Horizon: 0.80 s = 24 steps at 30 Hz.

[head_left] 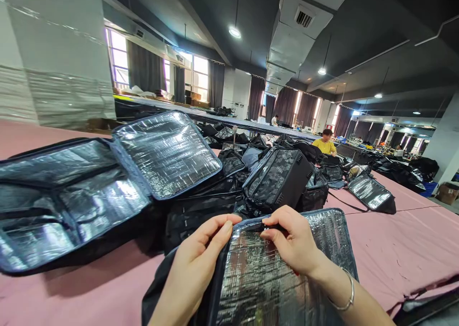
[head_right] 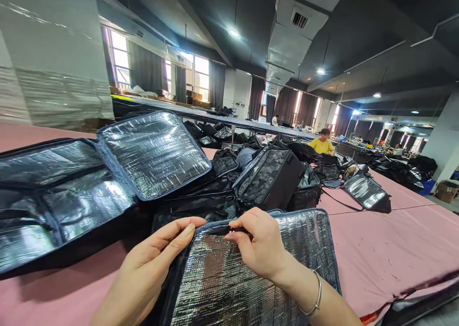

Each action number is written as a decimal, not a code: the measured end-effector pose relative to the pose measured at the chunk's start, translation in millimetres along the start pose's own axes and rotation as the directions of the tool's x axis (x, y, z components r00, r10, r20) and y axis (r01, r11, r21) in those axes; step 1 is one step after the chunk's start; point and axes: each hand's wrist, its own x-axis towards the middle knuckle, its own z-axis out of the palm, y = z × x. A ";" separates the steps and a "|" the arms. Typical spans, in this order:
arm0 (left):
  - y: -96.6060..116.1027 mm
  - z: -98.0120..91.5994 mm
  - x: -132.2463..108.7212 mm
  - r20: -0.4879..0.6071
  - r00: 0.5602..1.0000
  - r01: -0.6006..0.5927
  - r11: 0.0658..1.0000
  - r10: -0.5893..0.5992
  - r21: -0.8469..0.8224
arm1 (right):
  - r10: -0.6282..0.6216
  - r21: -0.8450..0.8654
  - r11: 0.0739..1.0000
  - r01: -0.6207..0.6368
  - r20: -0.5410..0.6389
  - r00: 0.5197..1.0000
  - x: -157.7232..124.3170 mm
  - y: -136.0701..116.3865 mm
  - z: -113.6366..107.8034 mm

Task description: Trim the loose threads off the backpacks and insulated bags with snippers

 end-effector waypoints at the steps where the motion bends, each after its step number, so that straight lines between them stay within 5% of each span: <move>1: 0.0 0.1 -0.4 0.001 1.000 -0.002 1.000 0.002 0.006 | 0.001 -0.014 1.000 -0.001 0.005 1.000 0.5 0.1 -1.0; 16: -1.7 -1.6 -2.5 0.052 0.997 -0.058 0.995 0.053 0.084 | -0.162 -0.136 0.976 0.168 0.058 0.985 10.6 -0.5 2.5; 24: -0.5 0.5 -2.7 0.021 0.997 -0.072 0.995 0.071 0.075 | -0.110 -0.112 0.987 0.113 0.035 0.993 10.5 -0.6 0.6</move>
